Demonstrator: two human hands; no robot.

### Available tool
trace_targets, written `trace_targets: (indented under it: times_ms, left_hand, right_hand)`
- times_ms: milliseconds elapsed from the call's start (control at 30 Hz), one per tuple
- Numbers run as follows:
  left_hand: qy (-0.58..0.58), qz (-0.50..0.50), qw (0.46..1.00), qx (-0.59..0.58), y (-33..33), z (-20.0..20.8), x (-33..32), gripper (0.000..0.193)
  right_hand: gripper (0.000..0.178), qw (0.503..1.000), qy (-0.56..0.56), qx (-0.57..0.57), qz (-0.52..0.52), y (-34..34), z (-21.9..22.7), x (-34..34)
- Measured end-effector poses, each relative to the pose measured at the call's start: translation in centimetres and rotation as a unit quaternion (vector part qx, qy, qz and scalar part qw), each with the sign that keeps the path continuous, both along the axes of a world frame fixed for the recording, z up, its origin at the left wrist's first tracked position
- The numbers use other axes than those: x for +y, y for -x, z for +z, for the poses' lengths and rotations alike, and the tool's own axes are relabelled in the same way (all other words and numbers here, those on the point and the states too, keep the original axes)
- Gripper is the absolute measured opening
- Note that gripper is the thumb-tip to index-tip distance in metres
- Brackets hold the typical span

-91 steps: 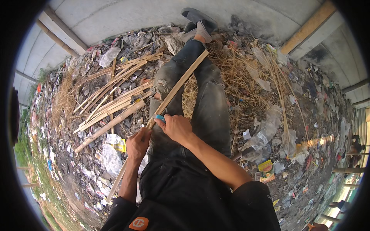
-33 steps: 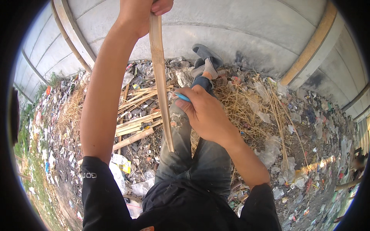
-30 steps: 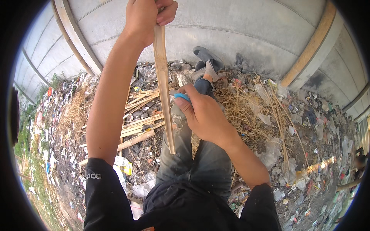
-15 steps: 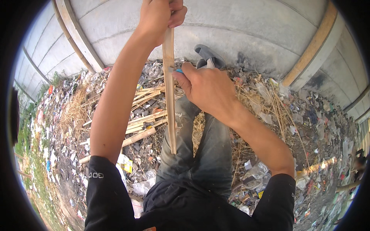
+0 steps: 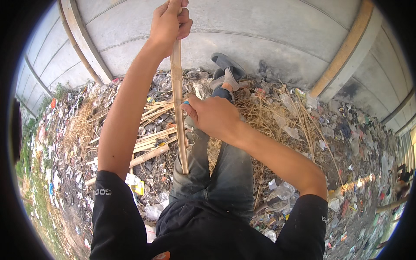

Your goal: The person sits on the ground and uses a small knife to shave the surface of a long bamboo stick. They hold the stick with their left hand and scrape along its length with the knife in their right hand, creating thin shavings that fall onto the debris-covered floor.

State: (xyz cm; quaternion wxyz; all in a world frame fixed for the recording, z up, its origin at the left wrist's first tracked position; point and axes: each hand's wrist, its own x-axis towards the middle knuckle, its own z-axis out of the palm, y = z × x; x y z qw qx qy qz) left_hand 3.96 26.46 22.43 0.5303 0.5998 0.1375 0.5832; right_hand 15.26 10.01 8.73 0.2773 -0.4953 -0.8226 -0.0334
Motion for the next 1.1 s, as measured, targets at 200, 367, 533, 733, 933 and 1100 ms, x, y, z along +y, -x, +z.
trace_targets:
  times_ms: [200,367,533,733,933,1100]
  left_hand:
    - [-0.019,0.034,0.998,0.054,2.2,0.2,-0.2,0.04]
    - [-0.013,0.07,0.996,0.046,2.5,0.8,-1.8,0.039]
    - [-0.047,0.079,0.994,0.052,4.7,2.2,-2.7,0.036]
    - [-0.013,0.019,1.0,-0.017,4.1,1.0,0.0,0.037]
    - [-0.015,-0.013,1.0,-0.004,1.1,0.9,-0.7,0.038]
    - [-0.023,0.003,1.0,0.012,0.1,1.0,-1.2,0.039]
  right_hand:
    - [0.038,0.998,-0.007,0.063,0.009,1.2,-2.6,-0.2]
    - [0.04,0.996,0.075,0.046,0.022,2.1,-7.6,-1.6]
    - [0.045,0.967,0.235,-0.063,0.074,3.5,-19.1,-7.3]
    - [0.041,0.992,0.073,0.063,0.087,1.9,-11.4,-4.5]
    - [0.037,0.996,-0.082,0.02,0.009,0.3,1.2,0.5]
    - [0.037,0.99,-0.13,-0.037,-0.032,0.0,3.0,1.7]
